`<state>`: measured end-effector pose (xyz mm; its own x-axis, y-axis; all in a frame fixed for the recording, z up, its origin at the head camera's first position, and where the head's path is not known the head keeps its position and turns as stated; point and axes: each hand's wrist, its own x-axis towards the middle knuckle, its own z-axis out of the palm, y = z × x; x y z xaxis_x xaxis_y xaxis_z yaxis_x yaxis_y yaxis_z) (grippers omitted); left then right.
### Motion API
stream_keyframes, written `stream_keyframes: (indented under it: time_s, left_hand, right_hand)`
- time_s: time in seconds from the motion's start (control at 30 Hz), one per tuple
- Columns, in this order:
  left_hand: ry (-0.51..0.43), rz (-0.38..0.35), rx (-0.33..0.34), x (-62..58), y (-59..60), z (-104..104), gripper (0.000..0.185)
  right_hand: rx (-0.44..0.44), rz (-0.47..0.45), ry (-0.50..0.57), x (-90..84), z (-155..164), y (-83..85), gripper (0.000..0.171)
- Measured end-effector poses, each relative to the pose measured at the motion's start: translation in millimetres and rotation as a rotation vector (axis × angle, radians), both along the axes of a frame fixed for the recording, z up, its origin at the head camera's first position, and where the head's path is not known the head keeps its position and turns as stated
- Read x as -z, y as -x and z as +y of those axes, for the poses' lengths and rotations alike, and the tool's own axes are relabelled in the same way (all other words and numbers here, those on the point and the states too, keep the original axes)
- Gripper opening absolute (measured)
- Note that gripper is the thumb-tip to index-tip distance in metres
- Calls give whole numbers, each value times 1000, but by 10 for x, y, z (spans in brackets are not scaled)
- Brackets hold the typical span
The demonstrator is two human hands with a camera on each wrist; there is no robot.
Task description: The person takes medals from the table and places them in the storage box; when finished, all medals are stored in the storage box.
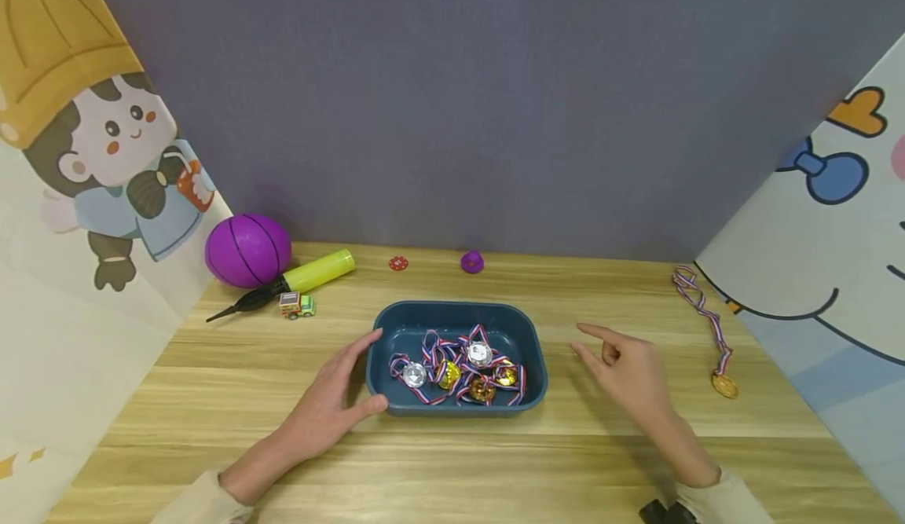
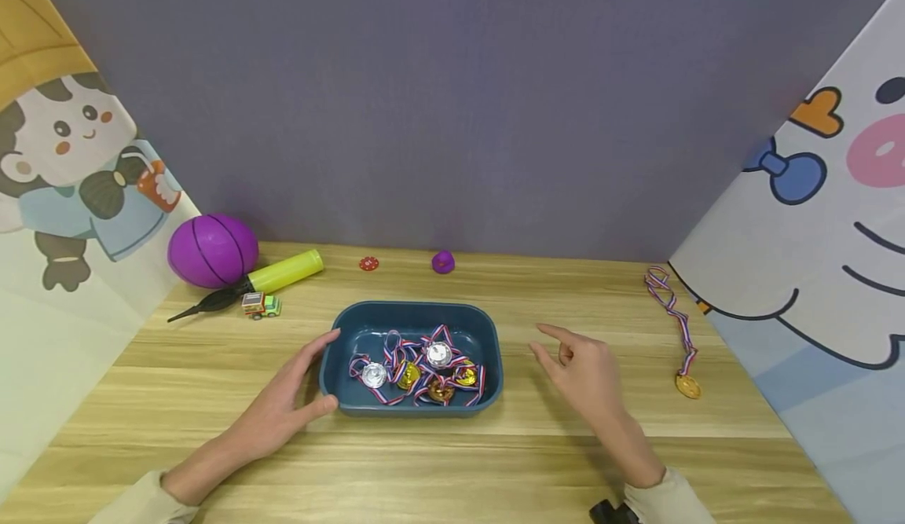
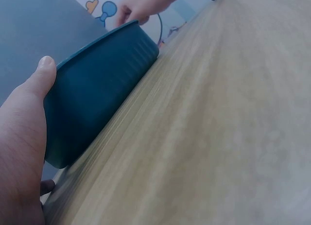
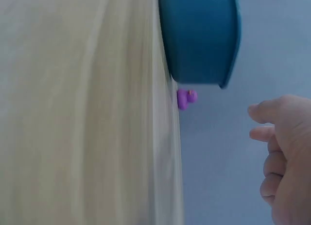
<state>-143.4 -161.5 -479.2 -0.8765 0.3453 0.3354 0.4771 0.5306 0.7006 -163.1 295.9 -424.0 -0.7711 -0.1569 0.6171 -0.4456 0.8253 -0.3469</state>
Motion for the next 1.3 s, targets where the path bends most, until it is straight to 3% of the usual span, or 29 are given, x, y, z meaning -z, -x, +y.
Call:
stream_keyframes:
  time_s: [0.33,0.57,0.77,1.0,1.3]
  left_hand:
    - [-6,-5,-1,13,-2,-4,92]
    - [-2,-5,-3,11,-6,-5,92]
    - [-2,-4,-1,11,-1,-7,92]
    - [1,0,-6,13,-5,-6,93]
    - [1,-3,1,18,4,-8,92]
  right_hand:
    - [123,-50,62,98,440,-96,35]
    - [169,-6,65,92,758,-143,34]
    - [295,-54,44,71,1037,-184,31]
    - [372,-96,33,100,1346,-214,35]
    - [488,-289,-53,132,1713,-362,51]
